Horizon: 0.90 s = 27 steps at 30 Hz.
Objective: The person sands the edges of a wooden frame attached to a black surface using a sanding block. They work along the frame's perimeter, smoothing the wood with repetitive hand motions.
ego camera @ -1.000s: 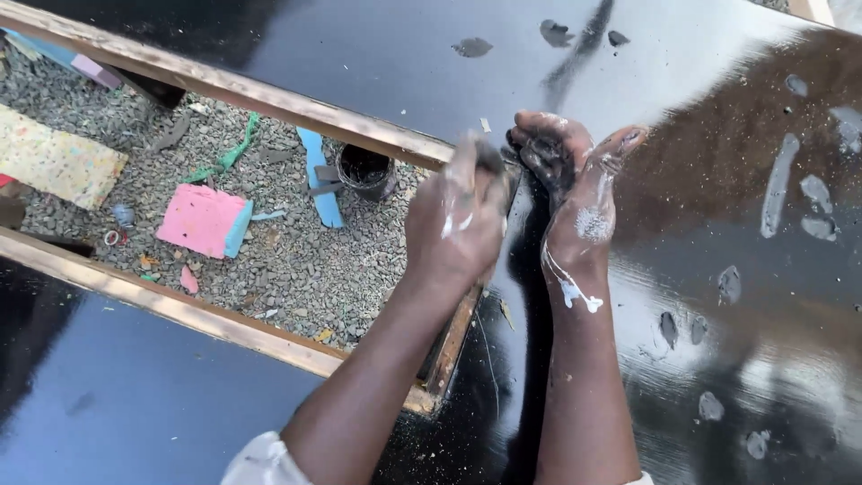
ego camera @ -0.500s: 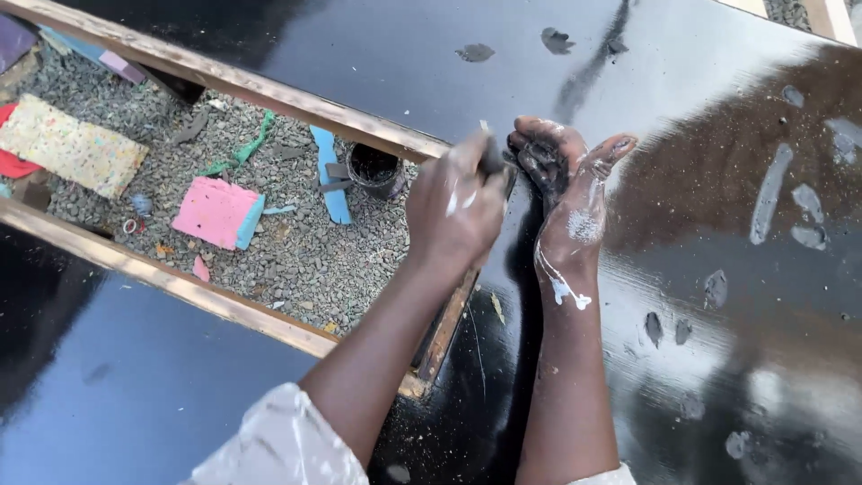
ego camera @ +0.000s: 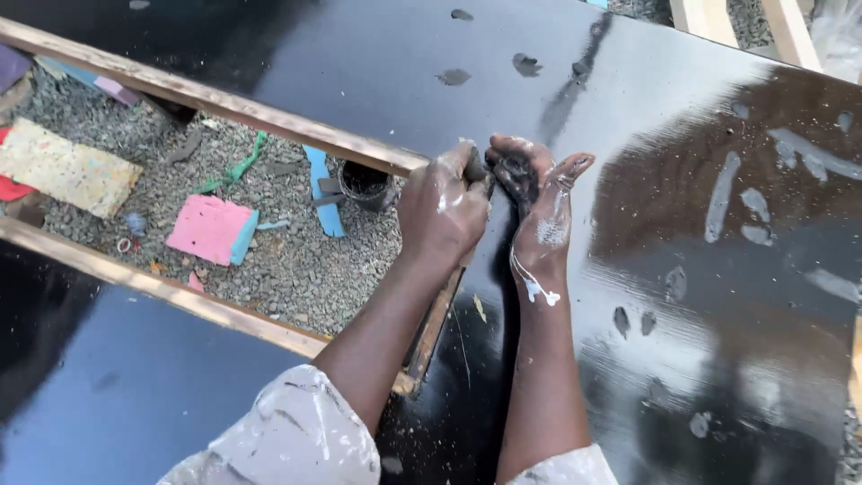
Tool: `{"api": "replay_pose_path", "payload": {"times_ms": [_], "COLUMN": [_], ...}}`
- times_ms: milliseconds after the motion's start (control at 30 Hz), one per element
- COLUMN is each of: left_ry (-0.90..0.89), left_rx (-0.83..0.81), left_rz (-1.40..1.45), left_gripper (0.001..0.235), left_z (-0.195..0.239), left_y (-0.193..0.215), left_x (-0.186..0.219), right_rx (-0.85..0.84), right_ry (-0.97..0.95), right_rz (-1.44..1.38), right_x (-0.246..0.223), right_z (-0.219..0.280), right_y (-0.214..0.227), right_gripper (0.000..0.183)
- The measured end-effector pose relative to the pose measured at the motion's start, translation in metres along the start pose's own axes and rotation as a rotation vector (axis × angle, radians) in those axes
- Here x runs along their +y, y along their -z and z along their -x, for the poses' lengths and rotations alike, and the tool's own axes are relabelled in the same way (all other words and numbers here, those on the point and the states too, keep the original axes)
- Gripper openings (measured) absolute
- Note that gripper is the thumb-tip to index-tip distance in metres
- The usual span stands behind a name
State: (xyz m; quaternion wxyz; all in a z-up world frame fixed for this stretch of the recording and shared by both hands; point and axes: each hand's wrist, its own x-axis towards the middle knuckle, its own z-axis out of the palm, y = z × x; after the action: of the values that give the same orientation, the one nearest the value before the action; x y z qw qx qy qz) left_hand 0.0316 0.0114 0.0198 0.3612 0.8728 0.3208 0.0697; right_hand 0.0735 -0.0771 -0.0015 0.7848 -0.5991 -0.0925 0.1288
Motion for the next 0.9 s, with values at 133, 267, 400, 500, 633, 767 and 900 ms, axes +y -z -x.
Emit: {"api": "replay_pose_path", "payload": {"times_ms": [133, 267, 400, 500, 633, 767, 900], "left_ry": [0.064, -0.062, 0.051, -0.074, -0.037, 0.068, 0.071], "left_rx": [-0.1, -0.025, -0.084, -0.027, -0.026, -0.109, -0.066], "left_rz": [0.083, 0.072, 0.081, 0.108, -0.009, -0.003, -0.024], "left_gripper": [0.028, 0.021, 0.028, 0.029, 0.015, 0.009, 0.013], "left_z": [0.048, 0.025, 0.054, 0.034, 0.015, 0.015, 0.027], "left_y": [0.034, 0.013, 0.026, 0.019, 0.011, 0.011, 0.019], "left_x": [0.012, 0.007, 0.004, 0.007, -0.002, 0.002, 0.02], "right_rx": [-0.009, 0.01, -0.04, -0.011, -0.035, -0.022, -0.045], "right_ry": [0.006, -0.028, -0.034, -0.102, -0.027, -0.044, -0.059], "right_rz": [-0.014, 0.009, 0.042, 0.074, 0.017, 0.025, 0.026], "right_x": [0.008, 0.004, -0.001, 0.002, 0.005, 0.009, 0.002], "right_z": [-0.008, -0.001, -0.008, -0.002, -0.006, -0.007, -0.008], "right_y": [0.004, 0.006, -0.003, 0.005, 0.006, 0.014, 0.009], "right_gripper": [0.103, 0.1, 0.099, 0.098, 0.097, 0.101, 0.102]}}
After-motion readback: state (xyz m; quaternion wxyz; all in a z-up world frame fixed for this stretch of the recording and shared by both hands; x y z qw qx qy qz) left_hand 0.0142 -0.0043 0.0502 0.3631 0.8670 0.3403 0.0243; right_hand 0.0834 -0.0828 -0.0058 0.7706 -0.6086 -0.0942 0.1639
